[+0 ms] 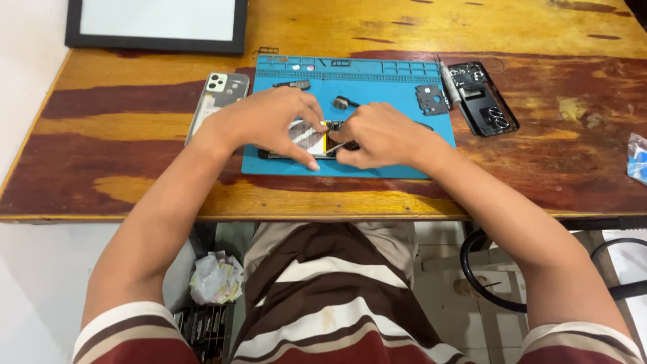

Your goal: The person disassembles a smartphone on a blue mat, using tweezers and a screwdriver to remove screws and internal components. They carefully lift the motherboard and set it aside, then continue to remove additional parts from the device.

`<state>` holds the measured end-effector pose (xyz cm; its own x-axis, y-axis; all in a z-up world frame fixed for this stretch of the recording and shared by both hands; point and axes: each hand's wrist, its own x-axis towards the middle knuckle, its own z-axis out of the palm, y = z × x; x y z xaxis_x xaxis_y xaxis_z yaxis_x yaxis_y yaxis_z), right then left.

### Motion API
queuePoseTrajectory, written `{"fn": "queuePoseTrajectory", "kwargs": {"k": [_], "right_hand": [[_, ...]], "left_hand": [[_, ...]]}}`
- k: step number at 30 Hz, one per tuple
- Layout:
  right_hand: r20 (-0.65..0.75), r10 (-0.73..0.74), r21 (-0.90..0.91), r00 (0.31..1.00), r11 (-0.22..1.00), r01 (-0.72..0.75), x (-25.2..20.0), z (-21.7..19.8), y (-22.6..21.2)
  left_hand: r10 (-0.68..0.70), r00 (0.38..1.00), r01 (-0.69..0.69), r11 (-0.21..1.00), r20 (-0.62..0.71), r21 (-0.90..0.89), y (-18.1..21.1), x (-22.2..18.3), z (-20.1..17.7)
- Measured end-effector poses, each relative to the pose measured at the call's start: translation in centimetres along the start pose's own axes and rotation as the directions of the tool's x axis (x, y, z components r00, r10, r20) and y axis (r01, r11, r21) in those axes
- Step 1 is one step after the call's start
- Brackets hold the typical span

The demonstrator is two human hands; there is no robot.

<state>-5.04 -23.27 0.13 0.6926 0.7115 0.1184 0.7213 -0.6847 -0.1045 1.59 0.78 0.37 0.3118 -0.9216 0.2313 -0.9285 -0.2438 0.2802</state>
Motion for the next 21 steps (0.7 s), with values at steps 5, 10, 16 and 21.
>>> {"fn": "queuePoseTrajectory", "kwargs": {"k": [5, 10, 16, 21], "right_hand": [[-0.012, 0.049, 0.177, 0.999, 0.983, -0.046, 0.0, -0.4, 0.6], [-0.050, 0.061, 0.261, 0.997, 0.964, -0.046, -0.5, -1.0, 2.4], [-0.123, 0.131, 0.295, 0.984, 0.951, -0.090, -1.1, -2.2, 4.0], [-0.061, 0.252, 0.298, 0.966, 0.928, -0.223, -1.3, -2.6, 3.7]], "left_hand": [[-0.049, 0.999, 0.049, 0.999, -0.022, 0.008, 1.5, -0.4, -0.1], [-0.019, 0.999, 0.021, 0.999, -0.048, 0.045, 2.2, -0.1, -0.5], [0.026, 0.998, -0.017, 0.990, -0.059, 0.141, 2.4, 0.0, -0.4], [0.040, 0.997, -0.028, 0.985, -0.066, 0.173, 1.9, 0.0, 0.0]]}}
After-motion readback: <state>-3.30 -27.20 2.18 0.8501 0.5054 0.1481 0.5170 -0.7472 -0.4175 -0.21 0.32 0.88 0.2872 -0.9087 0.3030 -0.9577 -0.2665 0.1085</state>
